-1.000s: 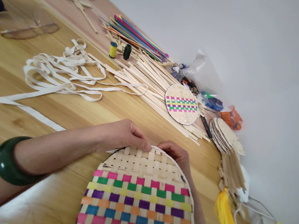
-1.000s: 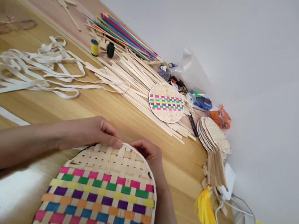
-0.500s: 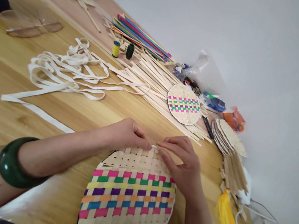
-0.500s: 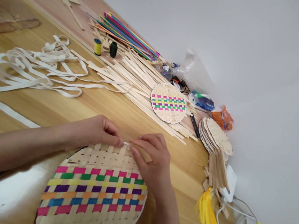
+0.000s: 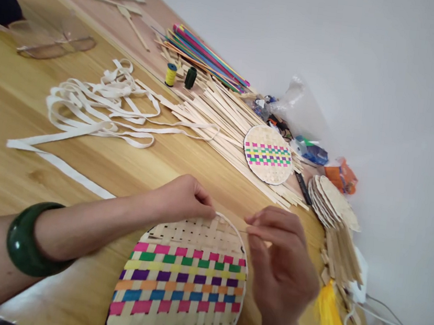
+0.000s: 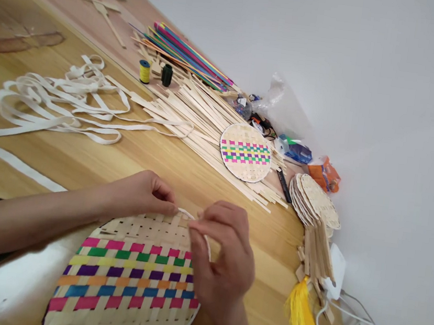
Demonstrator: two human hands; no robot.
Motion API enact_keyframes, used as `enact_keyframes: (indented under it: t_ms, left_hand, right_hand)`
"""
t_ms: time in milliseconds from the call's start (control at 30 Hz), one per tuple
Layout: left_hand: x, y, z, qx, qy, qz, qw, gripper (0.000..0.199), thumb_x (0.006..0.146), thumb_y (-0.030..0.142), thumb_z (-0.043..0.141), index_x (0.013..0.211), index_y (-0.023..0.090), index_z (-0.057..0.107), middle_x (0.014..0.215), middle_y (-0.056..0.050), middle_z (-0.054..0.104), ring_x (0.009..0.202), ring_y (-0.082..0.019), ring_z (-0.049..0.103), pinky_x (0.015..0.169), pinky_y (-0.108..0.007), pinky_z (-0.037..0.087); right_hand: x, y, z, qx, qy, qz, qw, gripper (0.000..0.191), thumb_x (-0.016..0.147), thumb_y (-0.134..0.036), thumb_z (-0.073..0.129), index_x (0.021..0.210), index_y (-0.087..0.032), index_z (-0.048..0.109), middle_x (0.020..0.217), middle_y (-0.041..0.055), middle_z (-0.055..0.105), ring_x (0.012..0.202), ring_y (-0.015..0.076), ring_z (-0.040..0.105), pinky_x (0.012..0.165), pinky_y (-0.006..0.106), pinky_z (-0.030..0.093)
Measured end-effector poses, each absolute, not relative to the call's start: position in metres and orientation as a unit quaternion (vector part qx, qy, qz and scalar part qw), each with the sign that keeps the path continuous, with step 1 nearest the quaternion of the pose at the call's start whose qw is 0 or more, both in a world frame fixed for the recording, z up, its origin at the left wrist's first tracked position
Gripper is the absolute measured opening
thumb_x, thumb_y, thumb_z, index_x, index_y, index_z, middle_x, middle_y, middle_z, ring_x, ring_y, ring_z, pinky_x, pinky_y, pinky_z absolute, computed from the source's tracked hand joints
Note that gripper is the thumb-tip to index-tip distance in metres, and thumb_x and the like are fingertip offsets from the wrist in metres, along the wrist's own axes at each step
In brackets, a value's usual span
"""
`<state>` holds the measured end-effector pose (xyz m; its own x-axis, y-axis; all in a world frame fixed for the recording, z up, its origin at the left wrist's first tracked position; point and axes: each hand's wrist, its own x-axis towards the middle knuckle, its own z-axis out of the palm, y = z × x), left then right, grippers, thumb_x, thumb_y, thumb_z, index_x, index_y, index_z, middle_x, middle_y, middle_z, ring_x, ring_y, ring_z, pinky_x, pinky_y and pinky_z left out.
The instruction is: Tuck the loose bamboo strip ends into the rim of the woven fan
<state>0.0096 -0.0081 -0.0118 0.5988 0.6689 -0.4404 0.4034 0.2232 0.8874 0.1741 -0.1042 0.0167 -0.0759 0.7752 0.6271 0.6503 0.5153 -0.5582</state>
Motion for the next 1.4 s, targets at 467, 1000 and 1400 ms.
enact_keyframes:
  t_ms: [467,1000,1400]
  left_hand:
    - [0.007,-0.002,-0.011,0.584,0.464,0.156,0.648,0.014,0.064,0.030,0.068,0.063,0.016,0.071,0.059,0.000,0.066,0.054,-0.012,0.054,0.049,-0.020,0.040]
    - [0.008,-0.003,-0.009,0.591,0.430,0.155,0.664,0.018,0.065,0.034,0.069,0.067,0.017,0.071,0.058,0.002,0.061,0.053,-0.011,0.049,0.049,-0.020,0.036]
    - [0.009,-0.006,-0.011,0.626,0.411,0.159,0.643,0.018,0.070,0.033,0.066,0.065,0.016,0.070,0.059,0.002,0.062,0.055,-0.011,0.050,0.050,-0.020,0.036]
  right_hand:
    - [0.174,-0.125,0.047,-0.485,-0.512,-0.053,0.707,0.009,0.084,-0.010,0.058,0.078,-0.014,0.062,0.055,-0.0045,0.049,0.040,0.0069,0.034,0.039,0.025,0.026]
    - [0.174,-0.099,0.000,-0.582,-0.761,-0.047,0.283,0.016,0.089,-0.010,0.051,0.090,-0.016,0.066,0.066,0.0026,0.064,0.062,0.0144,0.053,0.057,0.027,0.045]
    - [0.174,-0.100,-0.001,-0.560,-0.791,-0.099,0.226,0.018,0.090,-0.008,0.048,0.089,-0.014,0.066,0.063,0.0031,0.060,0.064,0.0166,0.048,0.056,0.028,0.041]
